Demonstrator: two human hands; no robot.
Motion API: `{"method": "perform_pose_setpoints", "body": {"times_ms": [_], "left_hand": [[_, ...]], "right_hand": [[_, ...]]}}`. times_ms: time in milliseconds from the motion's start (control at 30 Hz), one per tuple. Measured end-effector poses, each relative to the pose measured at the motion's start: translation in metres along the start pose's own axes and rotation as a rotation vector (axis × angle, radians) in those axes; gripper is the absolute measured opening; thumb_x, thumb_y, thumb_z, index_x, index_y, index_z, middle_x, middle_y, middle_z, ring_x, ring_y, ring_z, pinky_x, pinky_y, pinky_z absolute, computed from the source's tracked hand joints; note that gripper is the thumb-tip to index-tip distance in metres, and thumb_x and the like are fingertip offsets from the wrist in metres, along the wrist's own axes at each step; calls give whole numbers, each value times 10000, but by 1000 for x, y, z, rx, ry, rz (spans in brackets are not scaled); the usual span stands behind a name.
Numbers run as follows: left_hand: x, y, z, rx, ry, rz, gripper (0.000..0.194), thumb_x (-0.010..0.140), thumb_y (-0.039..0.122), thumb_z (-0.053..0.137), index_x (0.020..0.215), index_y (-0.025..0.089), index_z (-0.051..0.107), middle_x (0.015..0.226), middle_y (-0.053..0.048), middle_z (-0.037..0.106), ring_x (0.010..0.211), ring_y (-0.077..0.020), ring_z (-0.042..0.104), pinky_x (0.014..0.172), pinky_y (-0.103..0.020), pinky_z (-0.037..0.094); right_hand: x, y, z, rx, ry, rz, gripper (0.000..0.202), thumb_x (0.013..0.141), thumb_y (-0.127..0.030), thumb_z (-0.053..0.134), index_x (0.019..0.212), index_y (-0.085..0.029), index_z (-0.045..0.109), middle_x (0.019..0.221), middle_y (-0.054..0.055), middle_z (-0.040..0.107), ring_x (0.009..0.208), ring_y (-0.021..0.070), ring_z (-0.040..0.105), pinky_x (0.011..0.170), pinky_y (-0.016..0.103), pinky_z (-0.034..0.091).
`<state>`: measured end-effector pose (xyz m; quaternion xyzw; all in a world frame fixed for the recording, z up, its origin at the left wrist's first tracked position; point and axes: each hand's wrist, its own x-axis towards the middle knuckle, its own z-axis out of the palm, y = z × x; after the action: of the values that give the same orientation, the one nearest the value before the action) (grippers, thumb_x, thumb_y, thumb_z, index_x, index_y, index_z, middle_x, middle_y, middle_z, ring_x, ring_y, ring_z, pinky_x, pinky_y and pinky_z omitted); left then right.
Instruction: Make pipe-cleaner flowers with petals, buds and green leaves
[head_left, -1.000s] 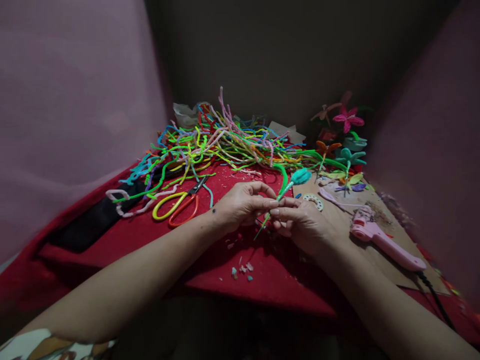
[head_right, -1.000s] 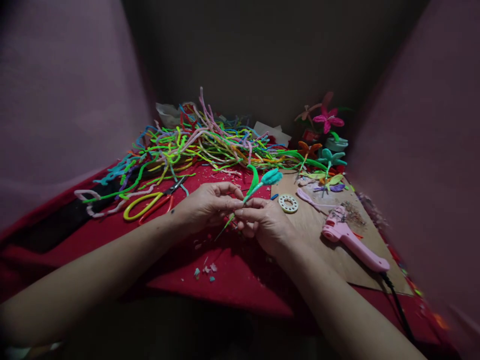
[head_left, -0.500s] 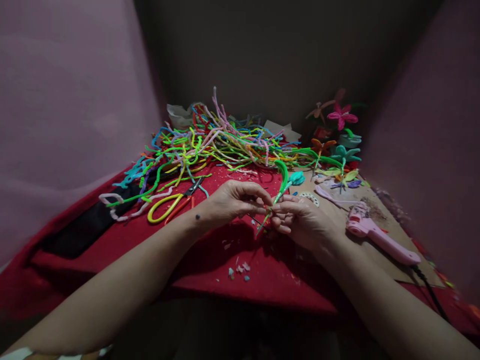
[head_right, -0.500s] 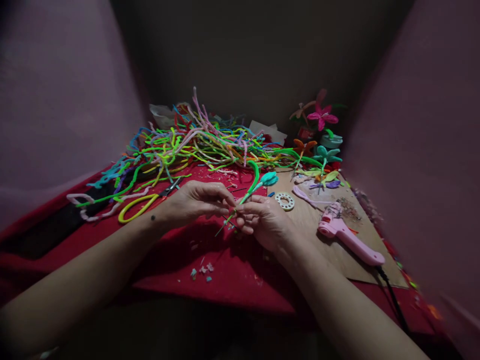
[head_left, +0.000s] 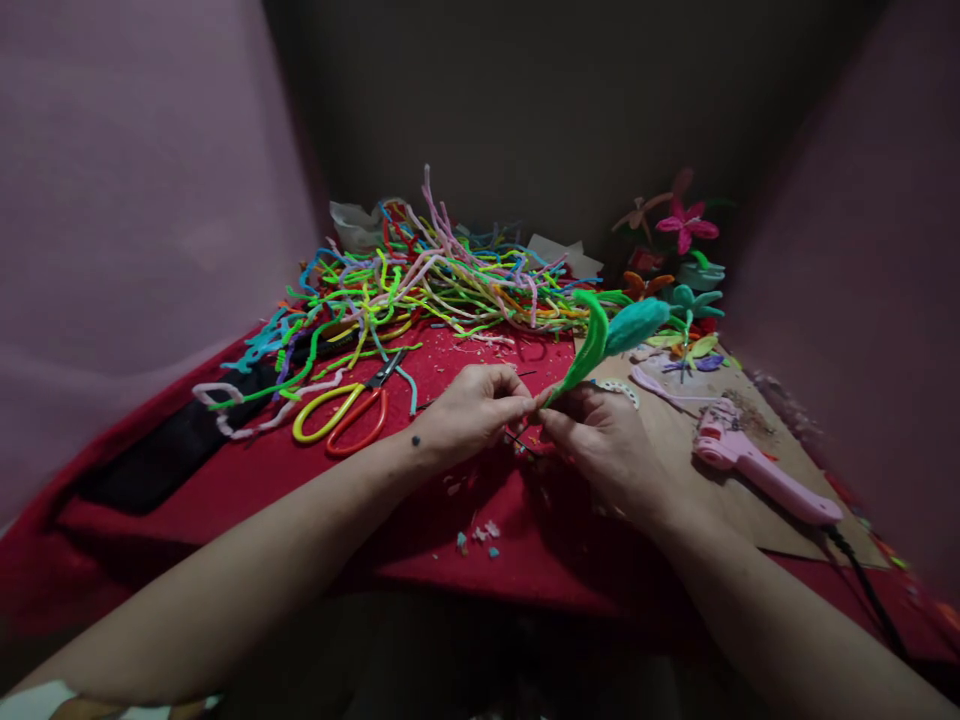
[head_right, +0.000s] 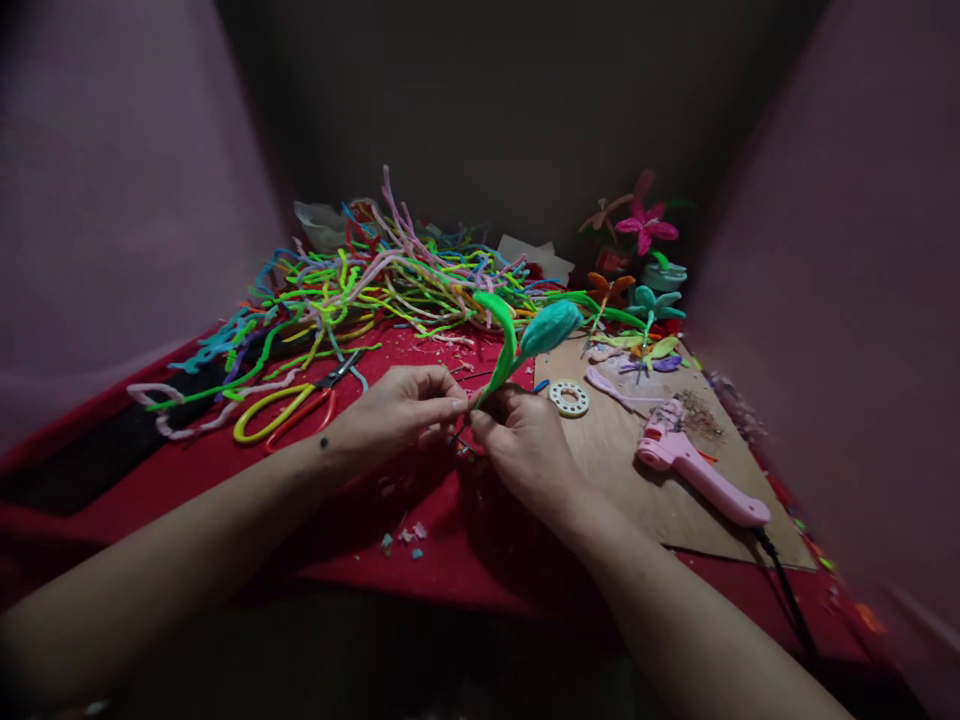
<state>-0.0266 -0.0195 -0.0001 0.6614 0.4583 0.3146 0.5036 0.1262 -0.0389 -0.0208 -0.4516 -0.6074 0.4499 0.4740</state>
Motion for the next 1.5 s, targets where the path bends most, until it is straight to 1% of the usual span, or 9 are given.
{"method": "perform_pose_setpoints", "body": {"times_ms": [200,300,467,667,800,967,1167,1333,1500], "left_hand": [[-2,2,7,-161,39,2,84,711,160,559,749,159,483,484,67,470,351,-45,399,362,-170,300],[0,0,11,-255,34,61,289,669,69,538,913,187,440,481,93,451,350,-49,399,368,-166,299],[1,-3,17,-114,118,262,256,653,37,500,868,173,476,540,70,451,456,-53,427,445,-182,332],[0,0,6,-43,253,370,142,708,85,474,823,144,533,633,31,515,554,-67,461,535,-202,379],[4,1,-4,-23,142,279,108,685,139,569,785,108,597,732,-15,596,663,-97,525,620,-229,423],[6,-3,-2,77,66,317,81,712,167,565,739,118,624,682,-5,596,652,-103,528,614,-232,424],[6,-8,4,325,159,428,92,749,147,508,686,136,573,604,26,525,551,-72,441,523,-199,350],[2,-9,11,433,293,514,115,759,116,485,667,135,551,603,14,541,553,-78,452,535,-208,355],[-3,-8,8,397,267,594,137,779,127,475,694,130,582,642,-8,590,590,-85,499,575,-212,391]], "right_hand": [[0,-1,-3,-130,22,-100,57,737,-217,567,756,-185,610,701,10,614,658,151,552,628,270,437],[2,-3,-5,-157,20,-134,96,725,-203,581,797,-167,634,737,18,648,666,151,562,635,269,438],[3,-5,-7,-329,100,-118,76,702,-222,621,670,-165,660,626,12,642,568,148,547,548,263,403],[6,-2,-8,29,109,-48,27,691,-184,630,685,-164,648,595,1,611,540,124,528,526,249,410],[10,3,-10,197,32,-37,34,680,-173,645,649,-161,636,550,-12,573,493,106,489,495,246,392],[10,4,-10,215,-49,2,46,689,-171,638,653,-144,647,556,-4,571,490,101,478,473,239,368],[8,2,-9,229,-71,9,34,673,-165,659,699,-146,649,596,-5,585,505,96,481,471,229,378],[6,2,-5,239,-2,-43,62,697,-200,652,739,-156,642,632,-5,598,519,97,494,482,229,400],[4,-5,-3,130,-35,-28,113,735,-219,605,649,-146,600,542,-18,553,472,91,475,457,220,386]]}}
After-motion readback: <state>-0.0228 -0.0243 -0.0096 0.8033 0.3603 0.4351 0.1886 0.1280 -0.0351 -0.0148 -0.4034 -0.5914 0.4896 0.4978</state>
